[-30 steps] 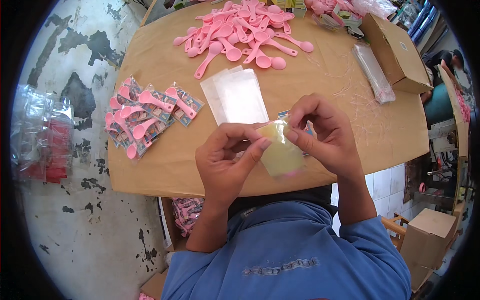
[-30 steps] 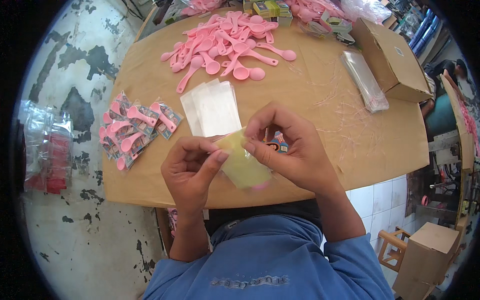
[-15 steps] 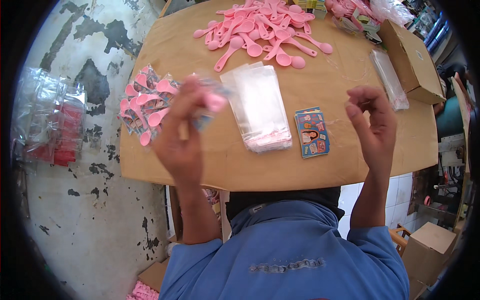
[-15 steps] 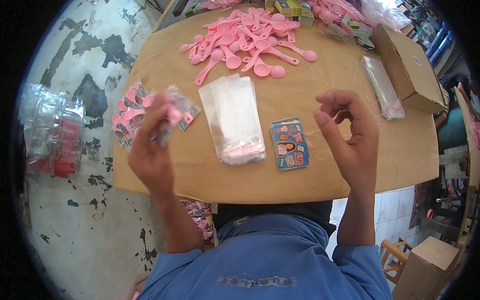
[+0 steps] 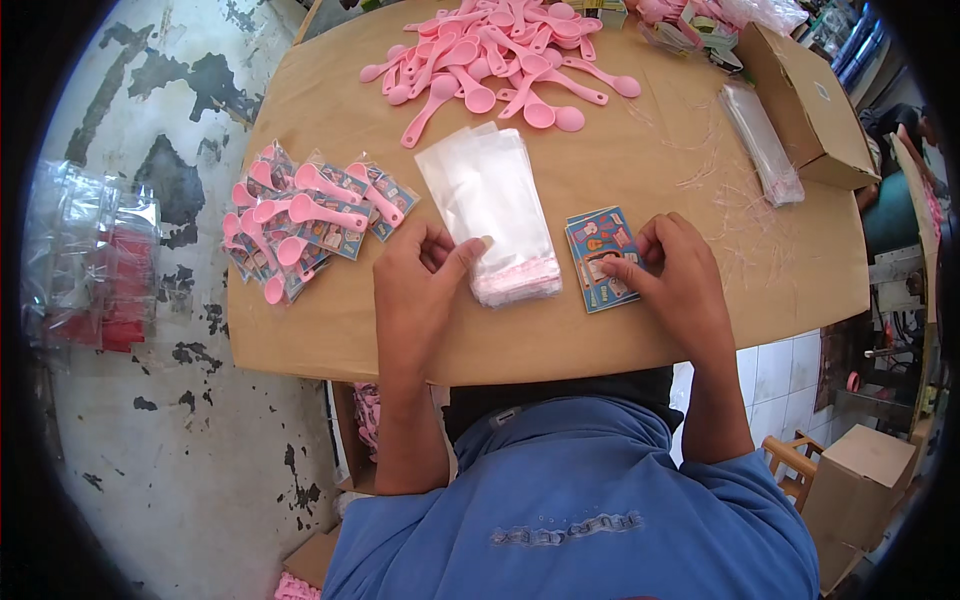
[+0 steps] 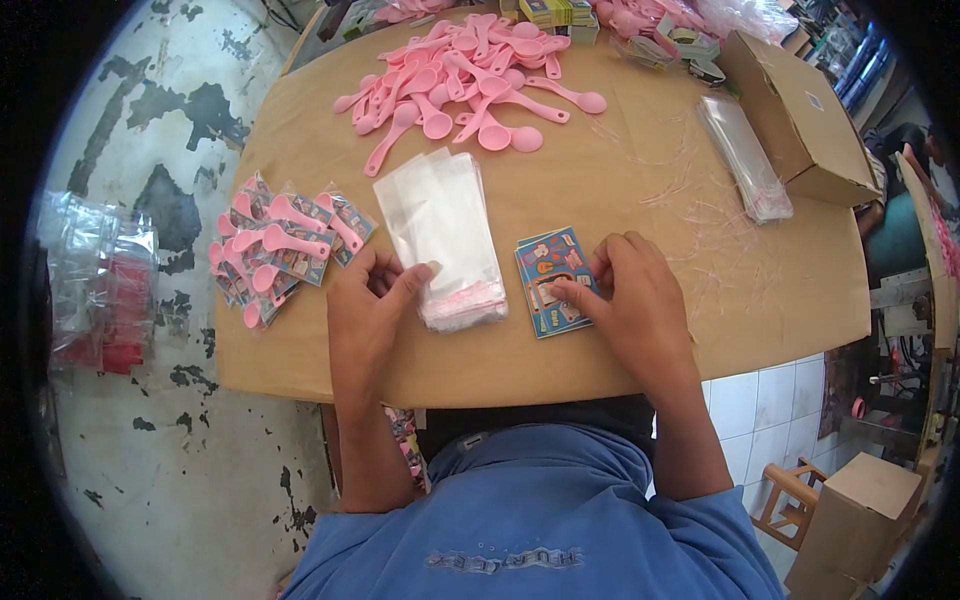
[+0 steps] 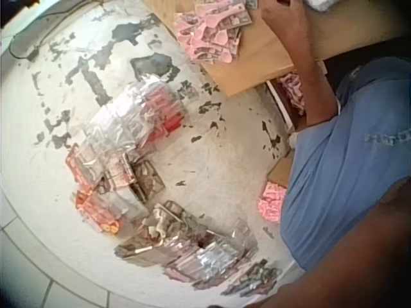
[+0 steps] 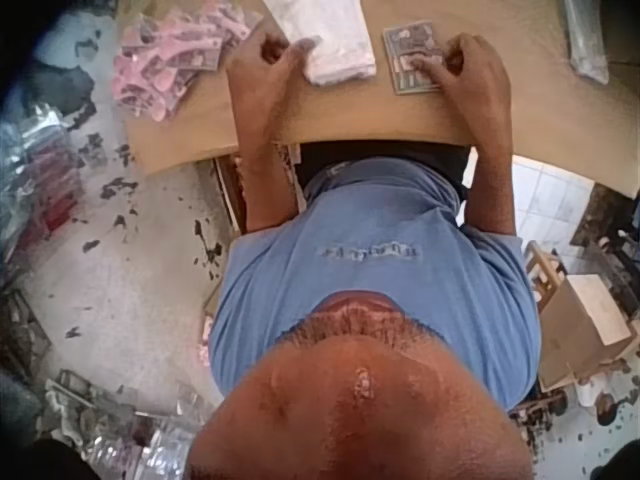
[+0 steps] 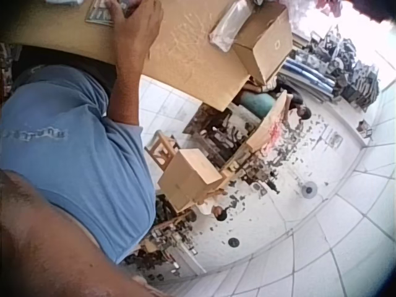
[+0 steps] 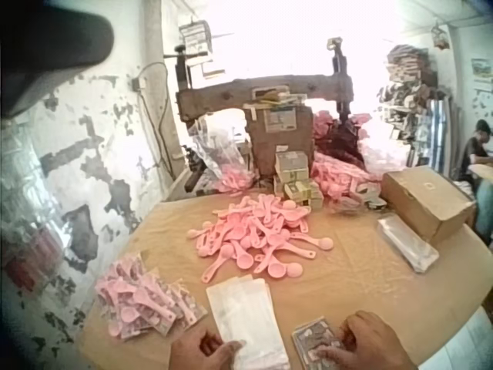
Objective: The person repeatedly picks pink plastic spoons and small printed cards, places them into clear plastic bags, and seals the bags. The person stacks the finished packages on the table. The process is repeated continuously throughout the clip.
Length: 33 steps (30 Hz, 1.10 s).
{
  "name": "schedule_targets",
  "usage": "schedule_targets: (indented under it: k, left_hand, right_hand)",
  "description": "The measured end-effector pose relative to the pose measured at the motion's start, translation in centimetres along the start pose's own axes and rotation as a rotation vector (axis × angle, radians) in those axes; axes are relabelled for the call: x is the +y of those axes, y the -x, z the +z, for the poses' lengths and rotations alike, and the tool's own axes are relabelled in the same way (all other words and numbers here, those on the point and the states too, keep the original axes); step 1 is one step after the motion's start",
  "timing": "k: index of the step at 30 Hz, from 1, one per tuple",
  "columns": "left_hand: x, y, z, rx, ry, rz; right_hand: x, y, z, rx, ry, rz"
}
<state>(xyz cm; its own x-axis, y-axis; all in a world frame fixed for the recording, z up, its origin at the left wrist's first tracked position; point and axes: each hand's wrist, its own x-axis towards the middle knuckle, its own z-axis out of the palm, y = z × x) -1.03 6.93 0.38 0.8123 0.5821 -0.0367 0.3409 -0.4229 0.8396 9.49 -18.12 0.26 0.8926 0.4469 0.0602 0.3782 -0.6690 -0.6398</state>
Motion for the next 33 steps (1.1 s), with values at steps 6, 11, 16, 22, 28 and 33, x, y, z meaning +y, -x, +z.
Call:
schedule_targets:
  k: [6,11,16,22,28,33]
  left_hand:
    - [-1.2,0.0,0.1,0.027,0.25,0.012]
    - [-2.3,0.3,-0.3,0.059,0.257,0.033]
    - [-3.2,0.1,-0.2,0.073,0.28,0.111]
    - [-2.5,0.5,-0.4,0.027,0.23,0.099]
    - [-3.8,-0.4,-0.8,0.096,0.33,0.098]
    - [-2.8,-0.7,-1.7,0.224,0.954,0.122]
  right_hand:
    - [0.8,-0.1,-1.6,0.081,-0.183,0.014]
    - [0.2,-0.4,-1.8,0.287,-0.142,-0.13]
    - [-0.5,-0.9,-0.9,0.223,-0.621,-0.035]
    - [-5.1,-1.9,1.9,-0.13,-0.8,-0.167]
    - [-5.5,-2.4,3.2,-0.224,-0.275,-0.356]
    - [-5.1,-1.8,3.4,-0.105,-0.529,-0.3]
